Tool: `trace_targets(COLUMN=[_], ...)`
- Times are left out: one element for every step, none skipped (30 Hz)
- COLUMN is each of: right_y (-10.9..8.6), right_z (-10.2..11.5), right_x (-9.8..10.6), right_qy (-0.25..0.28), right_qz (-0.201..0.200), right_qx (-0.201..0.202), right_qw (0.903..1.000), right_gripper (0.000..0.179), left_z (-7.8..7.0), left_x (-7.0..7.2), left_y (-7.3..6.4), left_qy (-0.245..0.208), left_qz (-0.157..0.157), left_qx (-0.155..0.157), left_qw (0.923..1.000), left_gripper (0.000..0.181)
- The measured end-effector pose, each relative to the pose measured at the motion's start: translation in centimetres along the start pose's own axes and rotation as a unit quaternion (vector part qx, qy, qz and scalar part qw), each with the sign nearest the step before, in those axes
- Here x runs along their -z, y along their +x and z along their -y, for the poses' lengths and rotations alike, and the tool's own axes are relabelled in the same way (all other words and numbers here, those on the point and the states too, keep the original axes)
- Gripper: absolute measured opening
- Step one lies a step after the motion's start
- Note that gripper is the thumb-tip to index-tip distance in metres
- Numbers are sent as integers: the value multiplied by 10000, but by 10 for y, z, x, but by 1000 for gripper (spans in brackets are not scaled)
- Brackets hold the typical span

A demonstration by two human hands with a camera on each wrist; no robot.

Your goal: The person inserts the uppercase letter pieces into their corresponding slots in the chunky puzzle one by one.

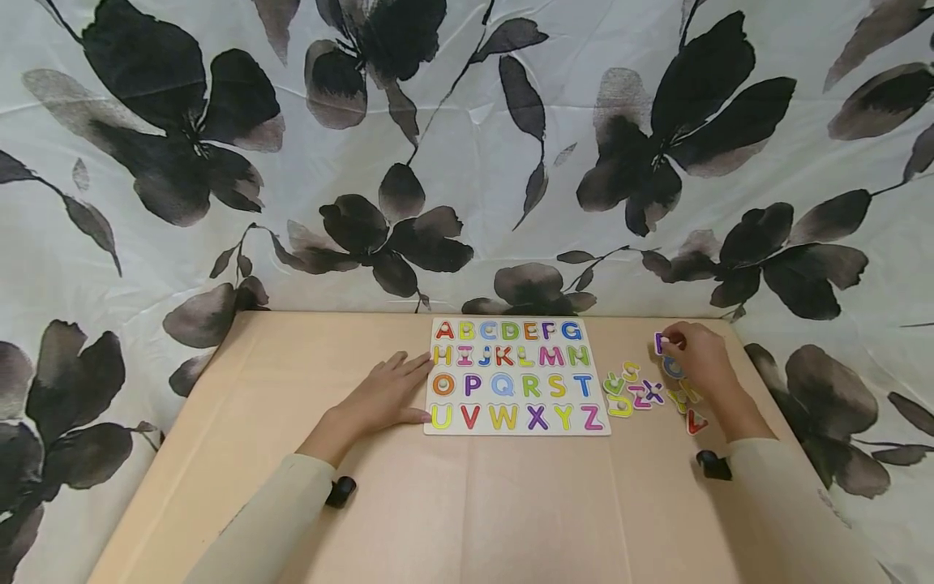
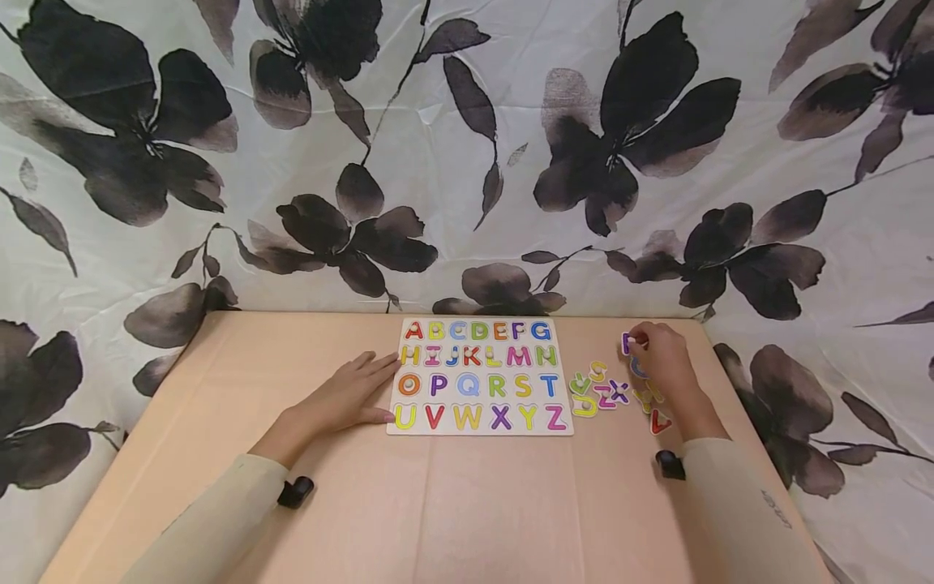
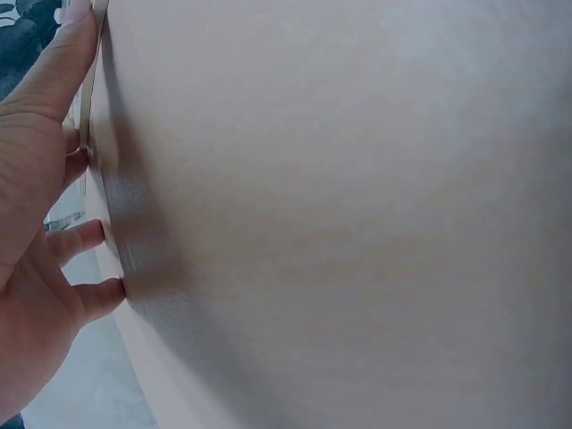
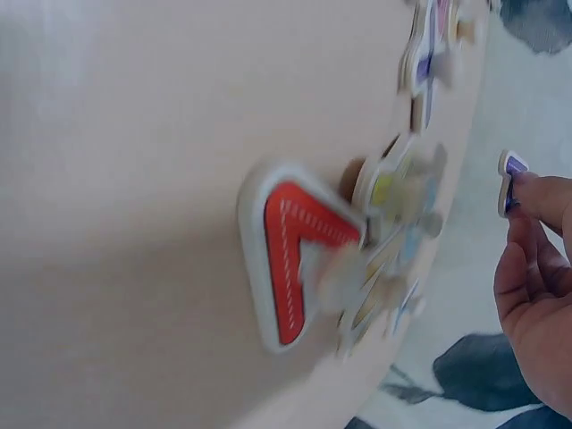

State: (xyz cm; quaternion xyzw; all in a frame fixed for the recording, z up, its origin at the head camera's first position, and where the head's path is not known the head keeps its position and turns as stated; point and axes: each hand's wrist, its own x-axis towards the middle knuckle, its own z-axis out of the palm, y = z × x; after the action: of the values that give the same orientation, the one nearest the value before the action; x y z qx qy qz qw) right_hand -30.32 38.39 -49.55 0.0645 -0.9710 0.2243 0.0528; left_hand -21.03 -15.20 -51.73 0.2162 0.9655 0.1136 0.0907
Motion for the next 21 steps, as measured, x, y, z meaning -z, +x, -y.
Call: trace_targets(right_y=[-1,-2,-4,-5,-7,-8,-9,-10,-11,-12,-13,-13,-13,-14,-14,-14,-14,-14,-14,-14,-14], right_z=[4,8,12,17,21,25,29,33,37,41,46,51,56,60,65,70,75,79,84,89,94], right_x=[0,-1,-3,-4,-5,-6,-8,-9,-11,-12,-14,-16,-18,-21,-23,-25,-27,-29,-31,-33,-35], right_qy=[-13,-34,-13,-8,5,17,28,42,67,81,108,114,113,121,135,143,135,150,170,208,241], right_qz=[25,44,98,142,188,229,254,273,302,325,367,402,431,465,508,531,567,593,622,661,699], right_qx=[25,57,37,12,-1,33,71,127,189,256,284,307,329,333,330,334,356,384,424,432,451], right_qw=[10000,10000,9999,9999,9998,9997,9996,9995,9993,9991,9989,9987,9985,9983,9981,9979,9977,9974,9970,9967,9962], right_gripper=[22,22,22,22,23,23,23,23,23,23,23,23,23,22,21,21,20,20,19,19,19], left_z=[0,0,0,0,0,0,0,0,0,0,1,1,1,1,1,1,1,1,1,0,0], left_x=[0,0,0,0,0,0,0,0,0,0,0,0,0,0,0,0,0,0,0,0,1], left_y=[0,0,0,0,0,0,0,0,0,0,0,0,0,0,0,0,0,0,0,0,-1], left_qy=[-10,-18,-30,-32,-33,-36,-36,-25,-14,0,0,9,16,14,-7,-22,-42,-58,-68,-78,-77], left_qz=[5,8,17,31,36,35,30,25,16,6,-7,-12,-20,-28,-34,-32,-27,-16,-4,4,22], left_qx=[-5,-7,-5,-1,-7,-13,-23,-29,-37,-46,-57,-60,-67,-76,-84,-89,-87,-77,-69,-64,-50], left_qw=[10000,10000,10000,10000,10000,10000,10000,10000,10000,10000,10000,10000,10000,10000,10000,10000,9999,10000,10000,9999,10000], left_gripper=[99,99,99,99,99,99,99,100,100,100,100,100,100,100,100,99,99,99,99,100,100])
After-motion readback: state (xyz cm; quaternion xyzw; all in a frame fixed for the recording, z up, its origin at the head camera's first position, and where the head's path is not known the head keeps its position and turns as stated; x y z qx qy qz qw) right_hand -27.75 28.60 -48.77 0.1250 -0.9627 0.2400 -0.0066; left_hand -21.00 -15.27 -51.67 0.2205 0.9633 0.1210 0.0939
